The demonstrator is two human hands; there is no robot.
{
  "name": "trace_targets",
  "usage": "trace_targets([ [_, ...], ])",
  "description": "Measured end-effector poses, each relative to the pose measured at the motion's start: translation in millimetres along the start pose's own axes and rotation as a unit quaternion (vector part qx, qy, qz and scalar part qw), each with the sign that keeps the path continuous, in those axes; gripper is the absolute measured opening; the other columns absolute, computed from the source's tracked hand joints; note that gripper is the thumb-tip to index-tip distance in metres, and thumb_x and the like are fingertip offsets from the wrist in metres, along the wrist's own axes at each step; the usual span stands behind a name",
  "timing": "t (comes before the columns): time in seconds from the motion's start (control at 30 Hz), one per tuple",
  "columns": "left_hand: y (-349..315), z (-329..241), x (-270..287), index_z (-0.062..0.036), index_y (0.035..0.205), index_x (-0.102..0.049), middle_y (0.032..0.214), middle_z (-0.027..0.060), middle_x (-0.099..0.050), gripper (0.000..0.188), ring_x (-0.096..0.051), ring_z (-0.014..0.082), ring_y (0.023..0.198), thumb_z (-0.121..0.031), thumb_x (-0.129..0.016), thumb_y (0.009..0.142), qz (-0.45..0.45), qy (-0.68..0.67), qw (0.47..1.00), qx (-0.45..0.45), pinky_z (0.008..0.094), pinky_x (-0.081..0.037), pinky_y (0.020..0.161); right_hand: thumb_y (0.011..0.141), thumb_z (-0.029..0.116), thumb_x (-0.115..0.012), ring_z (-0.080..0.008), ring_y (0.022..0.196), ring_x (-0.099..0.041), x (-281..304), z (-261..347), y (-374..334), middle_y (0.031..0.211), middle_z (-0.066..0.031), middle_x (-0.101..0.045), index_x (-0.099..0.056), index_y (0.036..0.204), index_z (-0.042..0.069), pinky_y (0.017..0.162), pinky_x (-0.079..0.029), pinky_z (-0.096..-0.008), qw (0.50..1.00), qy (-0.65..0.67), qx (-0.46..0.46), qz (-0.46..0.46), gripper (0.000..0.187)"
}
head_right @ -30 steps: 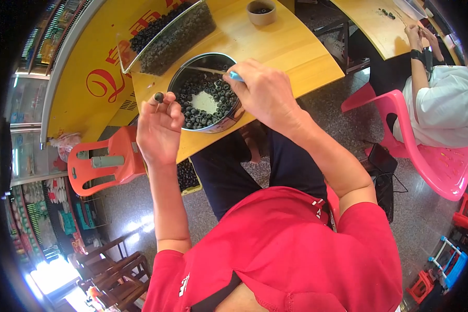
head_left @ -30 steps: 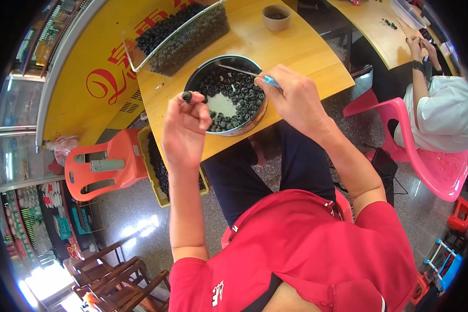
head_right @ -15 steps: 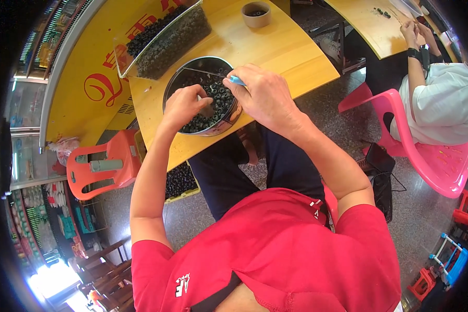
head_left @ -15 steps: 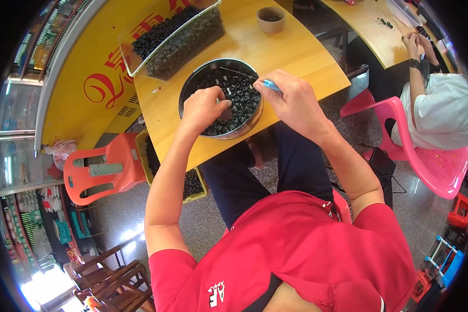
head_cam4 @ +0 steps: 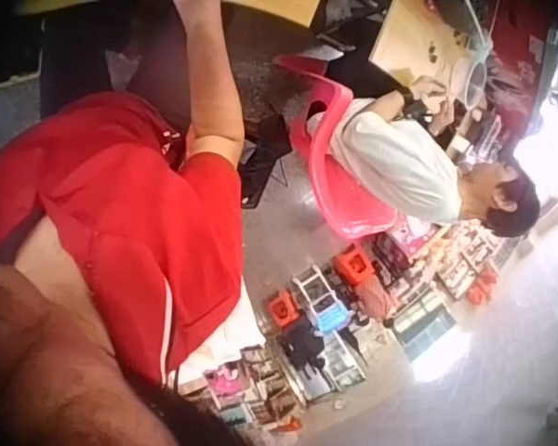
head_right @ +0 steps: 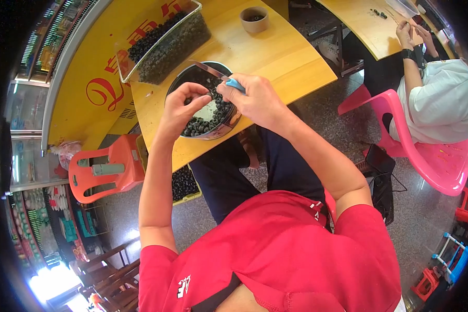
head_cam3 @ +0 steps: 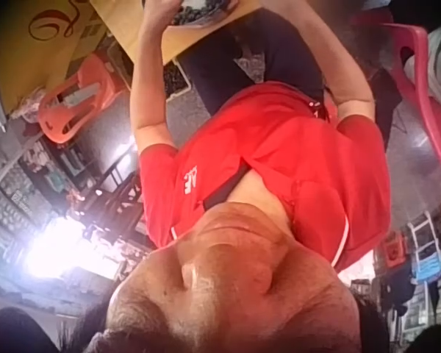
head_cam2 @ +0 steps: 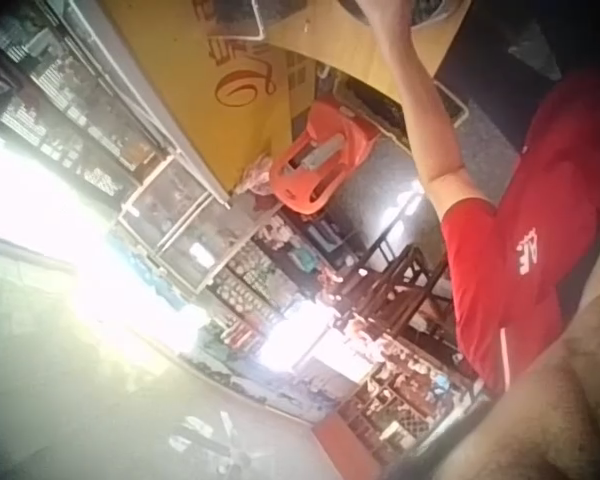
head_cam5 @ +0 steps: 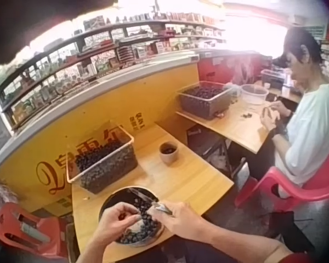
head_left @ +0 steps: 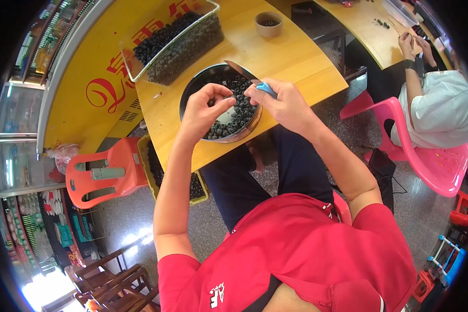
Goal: Peeling and removing seeds from small black fruits into a bowl using a knife.
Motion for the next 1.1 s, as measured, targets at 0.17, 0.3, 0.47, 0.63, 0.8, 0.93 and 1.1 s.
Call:
trace_targets([
  [0.17,-26,-38,-9,-0.0015,0.1,-0.061,0.075,-0.0077,-0.051,0.018,-0.044,0.0006,0.068,-0.005,-0.07,0.085,-0.068,-0.22,0.973,-0.033,0.0159,-0.036,0.06,0.092,0.027,-0.065,-0.0037,0.067,-0.052,-17,15,-4,0.075,0.0014,-0.061,-0.066,0.101,0.001,0.058,-0.041,-0.0191,0.968,0.242,-0.056,0.039,0.027],
  [0.3,-36,-47,-17,-0.0021,0.101,-0.061,0.074,-0.0079,-0.048,0.018,-0.041,0.0005,0.066,-0.003,-0.07,0.085,-0.135,-0.217,0.963,-0.088,0.0156,-0.033,0.058,0.09,0.025,-0.067,-0.001,0.055,-0.043,-22,21,-6,0.066,0.0061,-0.055,-0.066,0.099,0.004,0.047,-0.03,-0.0174,0.945,0.31,-0.098,0.043,0.023],
  [0.47,-46,-46,-21,-0.0014,0.099,-0.064,0.072,-0.0071,-0.046,0.017,-0.04,0.0015,0.065,-0.002,-0.07,0.084,-0.198,-0.206,0.953,-0.103,0.0169,-0.032,0.057,0.09,0.025,-0.068,-0.001,0.052,-0.041,-23,22,-6,0.065,0.0066,-0.053,-0.066,0.099,0.004,0.046,-0.028,-0.0177,0.935,0.346,-0.068,0.048,0.022],
  [0.63,-54,-51,-18,0.0013,0.094,-0.067,0.071,-0.0048,-0.046,0.013,-0.039,0.0031,0.065,-0.002,-0.072,0.082,-0.212,-0.152,0.959,-0.114,0.02,-0.032,0.057,0.091,0.024,-0.067,-0.0011,0.053,-0.041,-20,29,-10,0.064,0.0063,-0.052,-0.065,0.099,0.004,0.046,-0.028,-0.018,0.948,0.305,-0.071,0.061,0.021],
  [0.8,-61,-47,-17,0.0003,0.098,-0.066,0.08,-0.0039,-0.056,0.014,-0.048,0.0028,0.071,-0.005,-0.07,0.085,-0.194,-0.196,0.958,-0.079,0.0179,-0.039,0.064,0.092,0.022,-0.064,-0.002,0.056,-0.045,-19,35,-10,0.066,0.0041,-0.054,-0.065,0.098,0.003,0.048,-0.032,-0.0186,0.962,0.258,-0.064,0.066,0.02],
  [0.93,-65,-37,-17,-0.0007,0.104,-0.062,0.093,-0.0002,-0.063,0.019,-0.056,0.0045,0.084,-0.008,-0.068,0.088,-0.191,-0.354,0.914,-0.045,0.0178,-0.045,0.075,0.092,0.018,-0.064,-0.0122,0.064,-0.058,-19,39,-13,0.073,-0.0031,-0.061,-0.063,0.098,0.0,0.056,-0.045,-0.027,0.988,0.029,0.147,-0.02,0.019],
  [1.1,-66,-34,-19,-0.0015,0.106,-0.06,0.095,0.0008,-0.063,0.021,-0.056,0.0057,0.087,-0.009,-0.068,0.089,-0.183,-0.382,0.904,-0.05,0.0199,-0.045,0.08,0.086,0.009,-0.066,-0.0258,0.07,-0.064,-20,47,-18,0.08,-0.0109,-0.062,-0.062,0.097,0.001,0.061,-0.049,-0.0331,0.943,-0.183,0.278,-0.027,0.014],
])
Point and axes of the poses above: each hand's wrist, its own y-axis towards the middle knuckle, its own x-axis out of the back of the hand, z = x × y, the point moved 3 cm from there along y, towards the middle knuckle
